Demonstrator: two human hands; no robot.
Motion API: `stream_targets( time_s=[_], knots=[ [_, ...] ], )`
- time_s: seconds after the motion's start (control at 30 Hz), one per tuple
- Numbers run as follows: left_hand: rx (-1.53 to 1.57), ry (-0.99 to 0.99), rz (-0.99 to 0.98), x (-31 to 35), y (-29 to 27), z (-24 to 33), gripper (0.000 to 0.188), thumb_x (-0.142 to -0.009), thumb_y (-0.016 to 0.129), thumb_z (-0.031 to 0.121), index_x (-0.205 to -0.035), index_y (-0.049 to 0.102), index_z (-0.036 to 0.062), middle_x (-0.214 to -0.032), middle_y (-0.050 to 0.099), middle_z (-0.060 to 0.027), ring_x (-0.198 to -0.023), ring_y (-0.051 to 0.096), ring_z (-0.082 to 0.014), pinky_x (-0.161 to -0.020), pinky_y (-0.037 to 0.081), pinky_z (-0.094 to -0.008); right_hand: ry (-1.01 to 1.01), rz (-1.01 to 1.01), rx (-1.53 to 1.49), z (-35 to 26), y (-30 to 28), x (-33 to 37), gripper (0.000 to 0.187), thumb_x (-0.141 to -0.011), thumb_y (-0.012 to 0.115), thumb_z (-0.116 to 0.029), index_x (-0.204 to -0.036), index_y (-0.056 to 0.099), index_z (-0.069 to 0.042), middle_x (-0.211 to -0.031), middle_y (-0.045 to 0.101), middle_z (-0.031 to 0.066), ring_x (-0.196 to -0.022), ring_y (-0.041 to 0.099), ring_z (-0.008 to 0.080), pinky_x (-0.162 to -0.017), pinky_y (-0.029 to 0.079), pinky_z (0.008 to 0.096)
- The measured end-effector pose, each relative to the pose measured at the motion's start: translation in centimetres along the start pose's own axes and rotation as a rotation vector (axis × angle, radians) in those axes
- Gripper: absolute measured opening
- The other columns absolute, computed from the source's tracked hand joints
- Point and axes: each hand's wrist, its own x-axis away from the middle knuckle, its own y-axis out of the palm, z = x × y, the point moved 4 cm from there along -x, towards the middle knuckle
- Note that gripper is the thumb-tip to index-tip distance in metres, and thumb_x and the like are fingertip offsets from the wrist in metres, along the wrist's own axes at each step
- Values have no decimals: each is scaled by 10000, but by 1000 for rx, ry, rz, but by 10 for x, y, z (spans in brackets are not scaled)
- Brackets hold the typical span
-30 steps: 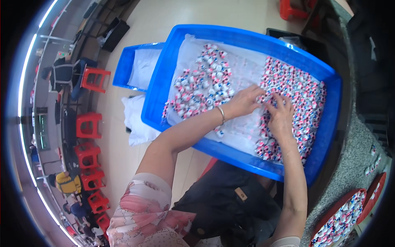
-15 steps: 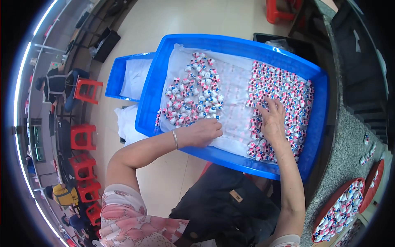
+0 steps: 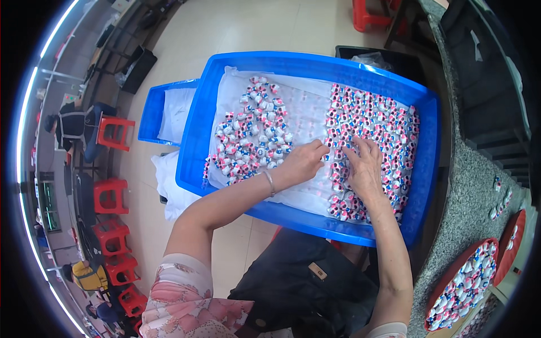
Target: Organize small colorful toy components from a bulk bin into a grid pattern on a sorting sheet.
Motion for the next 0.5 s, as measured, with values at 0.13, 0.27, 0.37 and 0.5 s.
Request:
stream_targets(
  time_s=[0.13,0.27,0.37,0.5],
  knots=[
    [-23,-63,-16,-10,6,-2,381,-775,718,70,-1107,530,73,-1084,530,-129,-900,612,-356,-763,514,-433,-19,17,-25,-8,2,-3,448,-716,634,60,-1125,692,-112,-1321,520,135,-1245,429,356,-1050,343,484],
    [17,-10,63,-2,-9,-3,369,-766,722,67,-1083,533,74,-1093,520,-128,-907,604,-363,-760,513,-432,-5,28,-28,-4,-1,0,445,-698,640,52,-1113,691,-103,-1301,528,139,-1243,435,350,-1045,338,501],
    [10,9,141,6,-47,-16,300,-773,695,56,-1047,574,80,-1051,543,-122,-931,587,-334,-804,495,-422,27,47,-29,7,-6,2,440,-699,629,67,-1104,689,-93,-1301,528,134,-1240,437,355,-1047,341,498],
    [-377,-66,-45,27,-86,-53,240,-732,663,-2,-956,594,54,-979,555,-122,-964,566,-326,-819,483,-411,32,47,-14,-1,-8,-3,413,-722,631,71,-1097,690,-92,-1297,535,124,-1230,447,352,-1036,362,476]
  ],
)
